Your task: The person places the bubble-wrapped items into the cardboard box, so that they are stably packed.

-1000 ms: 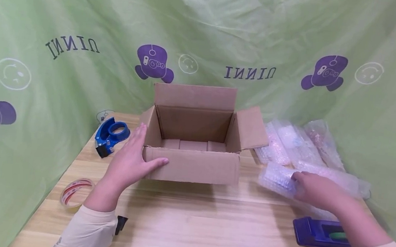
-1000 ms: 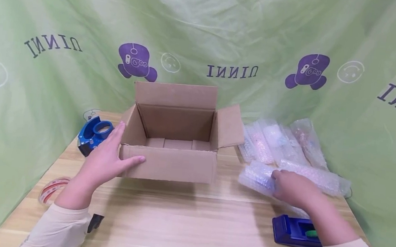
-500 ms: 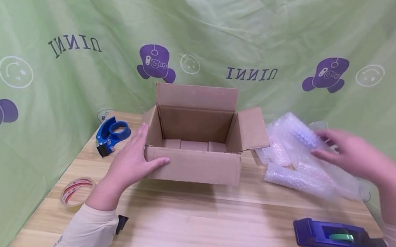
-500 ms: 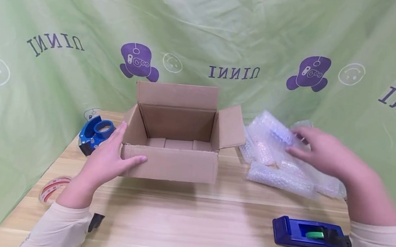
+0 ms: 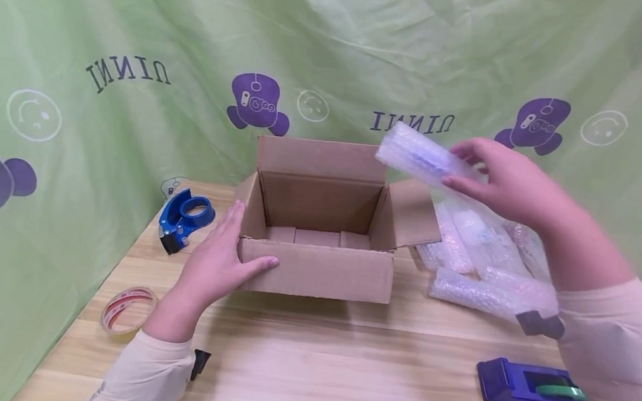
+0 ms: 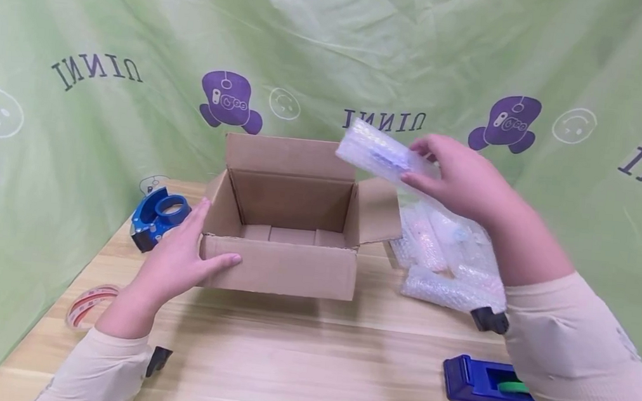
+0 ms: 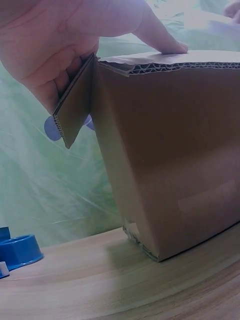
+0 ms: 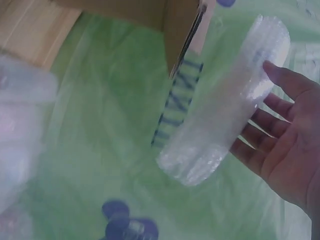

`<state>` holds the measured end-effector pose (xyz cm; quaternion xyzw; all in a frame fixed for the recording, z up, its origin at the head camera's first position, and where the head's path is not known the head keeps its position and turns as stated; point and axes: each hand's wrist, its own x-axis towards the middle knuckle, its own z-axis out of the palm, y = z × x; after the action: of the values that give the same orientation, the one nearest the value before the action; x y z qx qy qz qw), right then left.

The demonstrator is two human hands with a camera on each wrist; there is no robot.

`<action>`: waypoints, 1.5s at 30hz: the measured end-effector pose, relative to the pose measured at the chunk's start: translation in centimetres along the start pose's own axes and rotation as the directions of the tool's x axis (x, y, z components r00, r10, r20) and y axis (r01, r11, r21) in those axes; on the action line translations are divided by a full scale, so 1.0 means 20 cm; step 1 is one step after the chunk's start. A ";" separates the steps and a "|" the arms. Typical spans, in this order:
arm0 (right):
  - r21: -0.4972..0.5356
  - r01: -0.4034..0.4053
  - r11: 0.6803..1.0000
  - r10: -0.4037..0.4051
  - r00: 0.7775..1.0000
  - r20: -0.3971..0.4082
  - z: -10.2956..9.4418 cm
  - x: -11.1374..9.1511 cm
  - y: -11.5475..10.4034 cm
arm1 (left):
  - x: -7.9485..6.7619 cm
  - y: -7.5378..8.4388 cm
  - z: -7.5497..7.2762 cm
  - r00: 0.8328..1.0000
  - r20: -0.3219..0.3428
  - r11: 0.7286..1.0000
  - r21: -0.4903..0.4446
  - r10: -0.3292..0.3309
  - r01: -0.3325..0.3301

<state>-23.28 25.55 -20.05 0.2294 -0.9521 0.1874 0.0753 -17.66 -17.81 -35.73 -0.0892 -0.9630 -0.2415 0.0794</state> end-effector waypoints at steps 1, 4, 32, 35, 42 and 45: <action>-0.005 0.019 1.000 -0.019 1.000 -0.007 0.01 0.03 -0.02 | 0.00 0.00 0.00 1.000 0.000 1.000 -0.001 0.000 0.000; -0.006 0.076 0.997 -0.076 0.997 -0.029 0.05 0.13 -0.10 | 0.00 0.00 0.00 1.000 -0.001 1.000 0.001 0.000 0.000; -0.144 0.220 0.965 -0.213 0.975 0.066 0.63 0.58 -0.39 | 0.01 0.00 0.00 1.000 0.002 1.000 0.004 -0.008 0.008; -0.177 0.221 0.959 -0.210 0.975 0.078 0.68 0.58 -0.41 | 0.01 0.00 0.00 1.000 0.002 1.000 0.007 -0.005 0.005; -0.220 0.235 0.947 -0.226 0.972 0.066 0.78 0.57 -0.41 | 0.01 0.00 -0.01 1.000 -0.002 1.000 0.009 -0.001 0.001; -0.221 0.227 0.948 -0.214 0.973 0.084 0.81 0.57 -0.41 | 0.01 0.00 0.00 1.000 -0.005 1.000 0.009 0.004 -0.004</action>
<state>-30.44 7.87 -29.75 0.3297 -0.9375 0.0600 0.0935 -17.88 -17.83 -35.64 -0.0899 -0.9638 -0.2370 0.0826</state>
